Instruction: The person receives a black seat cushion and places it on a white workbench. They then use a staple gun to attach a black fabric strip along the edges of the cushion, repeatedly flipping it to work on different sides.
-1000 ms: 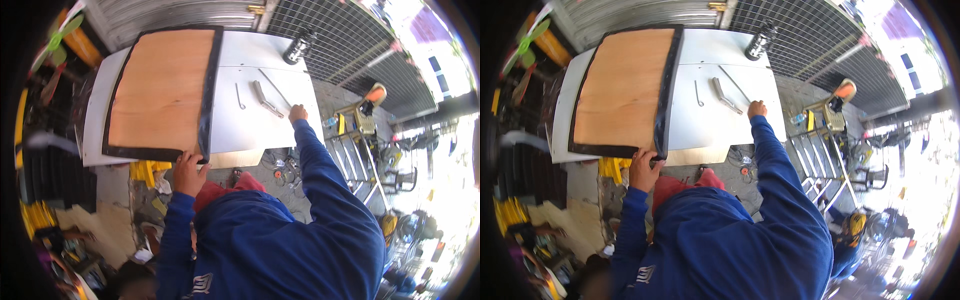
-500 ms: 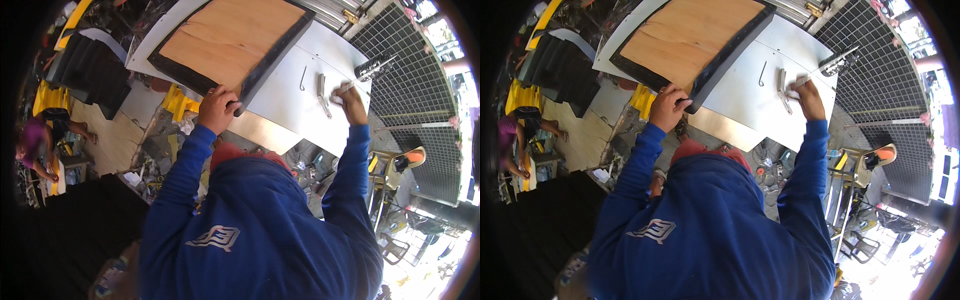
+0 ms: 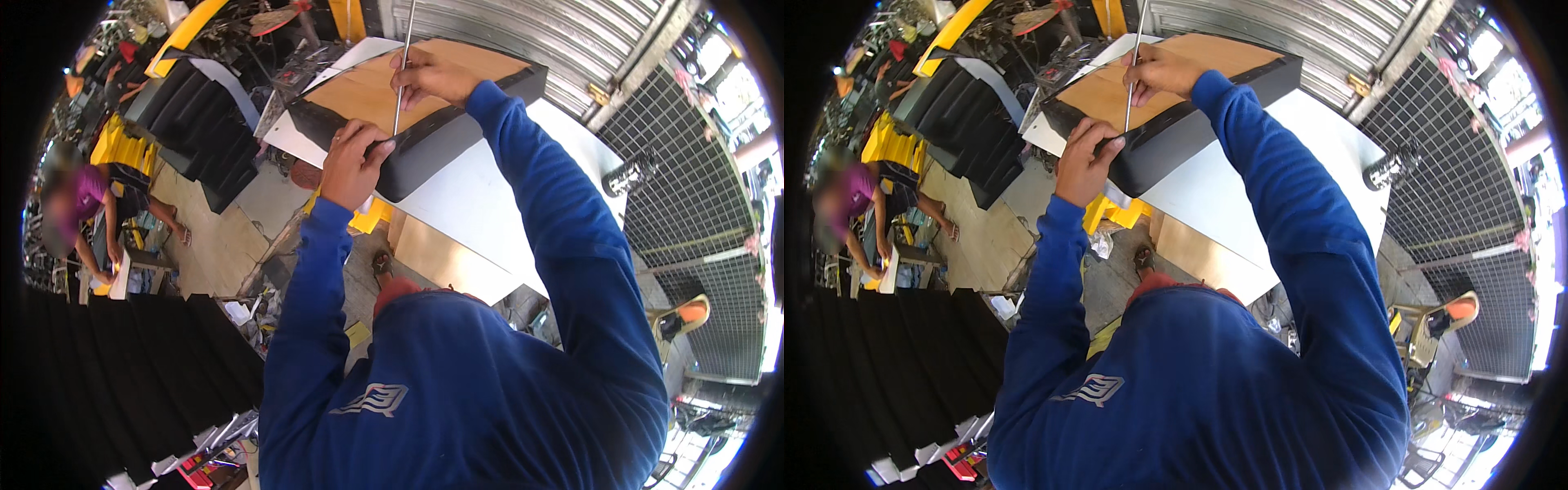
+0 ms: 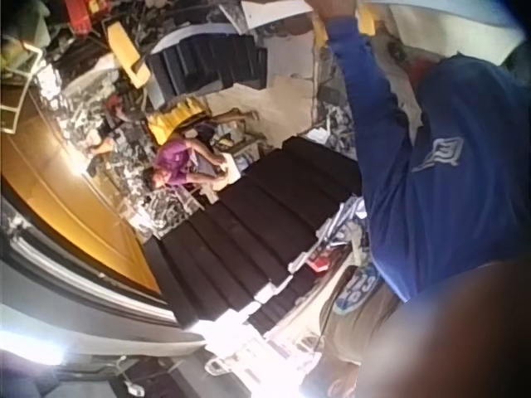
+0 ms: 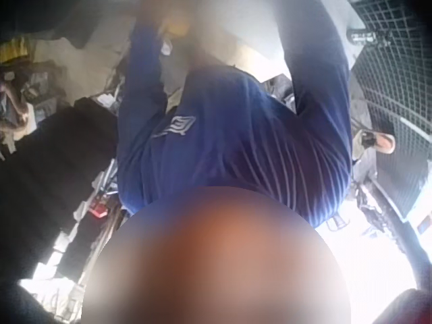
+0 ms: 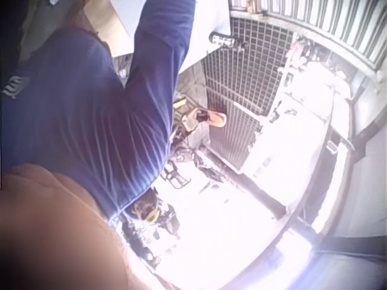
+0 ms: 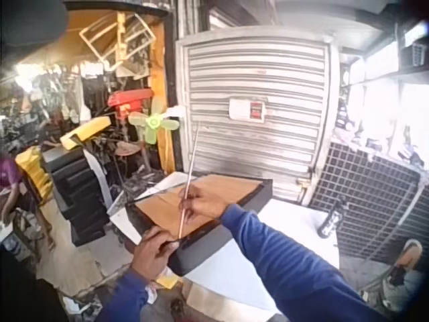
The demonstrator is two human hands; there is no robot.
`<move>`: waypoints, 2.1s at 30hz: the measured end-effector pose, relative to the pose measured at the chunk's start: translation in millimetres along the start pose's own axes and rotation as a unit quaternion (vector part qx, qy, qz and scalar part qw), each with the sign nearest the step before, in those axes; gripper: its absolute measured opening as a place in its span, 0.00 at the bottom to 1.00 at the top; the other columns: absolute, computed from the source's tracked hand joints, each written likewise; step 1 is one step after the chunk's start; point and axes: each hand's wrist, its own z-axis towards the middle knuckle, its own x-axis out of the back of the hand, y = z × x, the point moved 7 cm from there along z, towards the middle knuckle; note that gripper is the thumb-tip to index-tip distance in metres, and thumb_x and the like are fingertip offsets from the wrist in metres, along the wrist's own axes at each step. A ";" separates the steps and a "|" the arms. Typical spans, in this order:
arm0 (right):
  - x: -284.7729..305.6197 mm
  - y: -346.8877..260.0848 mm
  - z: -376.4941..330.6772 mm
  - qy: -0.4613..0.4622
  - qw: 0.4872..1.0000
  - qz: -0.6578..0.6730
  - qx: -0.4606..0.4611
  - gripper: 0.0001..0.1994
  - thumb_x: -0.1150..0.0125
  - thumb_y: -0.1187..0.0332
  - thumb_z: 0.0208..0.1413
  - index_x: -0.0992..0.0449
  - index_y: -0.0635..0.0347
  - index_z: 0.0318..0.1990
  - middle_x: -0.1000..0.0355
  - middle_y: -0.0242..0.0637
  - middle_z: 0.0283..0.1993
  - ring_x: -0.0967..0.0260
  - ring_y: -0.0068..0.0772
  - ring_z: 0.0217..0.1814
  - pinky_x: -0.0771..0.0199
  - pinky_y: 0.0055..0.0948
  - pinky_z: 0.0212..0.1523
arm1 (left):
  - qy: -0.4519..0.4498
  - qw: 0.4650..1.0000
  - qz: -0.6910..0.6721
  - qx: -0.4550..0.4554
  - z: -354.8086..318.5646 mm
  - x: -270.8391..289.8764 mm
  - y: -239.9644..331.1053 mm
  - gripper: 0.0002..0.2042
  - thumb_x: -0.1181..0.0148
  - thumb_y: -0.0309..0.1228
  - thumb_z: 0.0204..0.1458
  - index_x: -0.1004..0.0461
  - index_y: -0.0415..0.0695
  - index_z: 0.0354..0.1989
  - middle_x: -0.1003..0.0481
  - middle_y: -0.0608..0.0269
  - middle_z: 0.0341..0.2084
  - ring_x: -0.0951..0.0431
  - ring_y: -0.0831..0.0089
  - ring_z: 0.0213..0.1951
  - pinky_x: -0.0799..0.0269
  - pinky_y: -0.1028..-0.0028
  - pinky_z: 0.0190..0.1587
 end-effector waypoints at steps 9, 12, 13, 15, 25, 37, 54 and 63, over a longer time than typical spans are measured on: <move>8.3 -69.3 62.3 -0.058 0.994 -0.094 0.007 0.20 0.40 0.66 0.55 0.37 0.65 0.51 0.27 0.38 0.36 0.25 0.31 0.31 0.20 0.28 0.36 | 0.034 0.989 -0.141 0.015 61.9 34.6 -15.0 0.07 0.34 0.27 0.53 0.23 0.38 0.35 0.28 0.61 0.33 0.25 0.66 0.33 0.29 0.71 0.38; 11.1 -76.4 80.8 -0.083 0.993 -0.085 -0.013 0.15 0.42 0.65 0.56 0.35 0.62 0.46 0.27 0.37 0.37 0.26 0.31 0.30 0.22 0.28 0.33 | 0.041 0.992 -0.117 0.020 77.7 44.3 -20.0 0.06 0.34 0.29 0.54 0.23 0.40 0.36 0.27 0.62 0.33 0.24 0.66 0.34 0.29 0.71 0.37; 13.4 -77.7 88.5 -0.068 0.993 -0.090 -0.015 0.09 0.45 0.65 0.57 0.33 0.59 0.40 0.27 0.37 0.37 0.27 0.30 0.29 0.24 0.28 0.32 | 0.045 0.991 -0.128 0.020 81.9 47.4 -22.4 0.06 0.35 0.29 0.54 0.23 0.42 0.36 0.27 0.63 0.34 0.23 0.66 0.35 0.29 0.71 0.37; 12.7 -80.4 99.9 -0.097 0.994 -0.050 -0.011 0.07 0.47 0.66 0.59 0.33 0.59 0.38 0.27 0.37 0.36 0.27 0.30 0.30 0.24 0.28 0.32 | 0.041 0.992 -0.120 0.024 89.1 51.9 -29.6 0.06 0.35 0.29 0.54 0.23 0.42 0.36 0.27 0.63 0.34 0.23 0.66 0.36 0.29 0.72 0.39; 3.4 -66.8 151.0 -0.075 0.994 0.079 -0.009 0.07 0.45 0.71 0.66 0.36 0.58 0.45 0.23 0.46 0.43 0.21 0.38 0.41 0.17 0.30 0.43 | 0.052 0.944 -0.316 0.078 101.6 70.4 -109.9 0.04 0.41 0.25 0.61 0.28 0.40 0.34 0.31 0.73 0.30 0.33 0.83 0.35 0.37 0.80 0.41; -44.6 -47.2 190.6 -0.059 0.996 0.066 0.017 0.10 0.45 0.67 0.68 0.37 0.57 0.50 0.24 0.44 0.45 0.22 0.35 0.43 0.20 0.33 0.47 | 0.207 0.918 -0.339 -0.004 77.9 83.0 -163.8 0.03 0.39 0.24 0.57 0.26 0.39 0.33 0.36 0.67 0.33 0.36 0.75 0.38 0.42 0.77 0.45; -139.2 -42.1 244.3 -0.339 0.928 -0.151 -0.024 0.12 0.40 0.61 0.65 0.31 0.58 0.46 0.27 0.32 0.35 0.26 0.24 0.37 0.25 0.26 0.35 | 0.379 0.891 -0.249 0.039 43.1 92.2 -173.6 0.05 0.34 0.30 0.52 0.24 0.44 0.30 0.40 0.66 0.37 0.41 0.69 0.46 0.46 0.72 0.54; -116.0 -68.5 269.8 -0.330 0.944 0.016 -0.018 0.14 0.50 0.64 0.69 0.26 0.65 0.52 0.25 0.38 0.51 0.26 0.33 0.54 0.27 0.35 0.56 | 0.364 0.869 -0.329 0.058 52.1 86.5 -184.5 0.04 0.31 0.28 0.51 0.20 0.46 0.32 0.37 0.58 0.51 0.42 0.63 0.61 0.48 0.64 0.65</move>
